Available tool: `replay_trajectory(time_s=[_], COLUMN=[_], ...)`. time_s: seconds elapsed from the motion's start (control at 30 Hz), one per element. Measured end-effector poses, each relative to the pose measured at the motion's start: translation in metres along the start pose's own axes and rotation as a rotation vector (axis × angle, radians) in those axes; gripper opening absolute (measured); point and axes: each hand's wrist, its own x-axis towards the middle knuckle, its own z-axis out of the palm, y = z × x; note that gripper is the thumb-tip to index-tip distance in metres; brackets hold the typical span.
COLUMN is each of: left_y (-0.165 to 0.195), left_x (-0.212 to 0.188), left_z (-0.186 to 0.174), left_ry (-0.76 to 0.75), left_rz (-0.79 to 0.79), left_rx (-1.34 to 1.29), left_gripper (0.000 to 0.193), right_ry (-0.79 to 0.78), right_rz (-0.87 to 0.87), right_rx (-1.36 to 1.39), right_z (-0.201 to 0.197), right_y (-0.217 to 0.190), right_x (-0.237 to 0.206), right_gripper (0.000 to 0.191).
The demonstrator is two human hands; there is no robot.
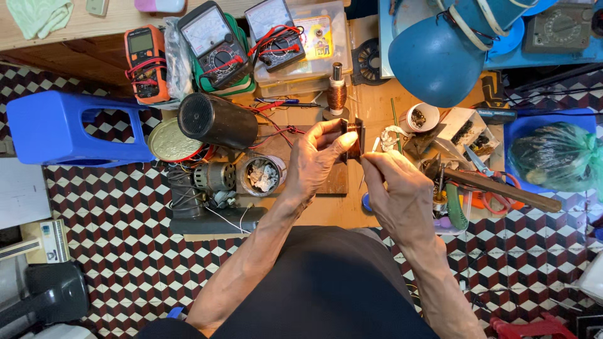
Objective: The person winds copper wire around a small black rectangular core, holding it with one hand and guiding the wire with the other. The person repeatedly wraps the wire in tight, even layers around the core throughout the clip.
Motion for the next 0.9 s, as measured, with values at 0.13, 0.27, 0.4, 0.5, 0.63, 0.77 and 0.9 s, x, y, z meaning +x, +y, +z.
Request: replay_trajectory(time_s=[0.13, 0.27, 0.4, 0.5, 0.63, 0.77, 0.9], left_y=[0.012, 0.025, 0.031, 0.035, 0.037, 0.038, 0.037], left_x=[0.008, 0.007, 0.004, 0.003, 0.002, -0.001, -0.002], left_z=[0.003, 0.003, 0.007, 0.009, 0.011, 0.011, 0.013], left_ry=[-0.045, -0.073, -0.063, -0.052, -0.067, -0.071, -0.087], left_rz=[-0.146, -0.105, -0.105, -0.098, -0.092, -0.100, -0.092], left_rx=[-0.273, -0.263, -0.220, -0.192, -0.202, -0.173, -0.188], left_gripper=[0.062, 0.065, 0.067, 0.069, 0.070, 0.070, 0.070], right_ry=[-0.048, -0.018, 0.002, 0.001, -0.017, -0.003, -0.012], right_rz=[0.246, 0.237, 0.219, 0.208, 0.227, 0.207, 0.192], right_rx=[0.154, 0.203, 0.187, 0.187, 0.186, 0.173, 0.170], right_z=[-0.002, 0.000, 0.002, 0.002, 0.005, 0.009, 0.013], right_y=[-0.002, -0.004, -0.004, -0.003, -0.001, 0.004, 0.010], right_x=[-0.014, -0.023, -0.024, -0.024, -0.025, -0.026, -0.027], right_gripper=[0.015, 0.017, 0.016, 0.015, 0.015, 0.014, 0.014])
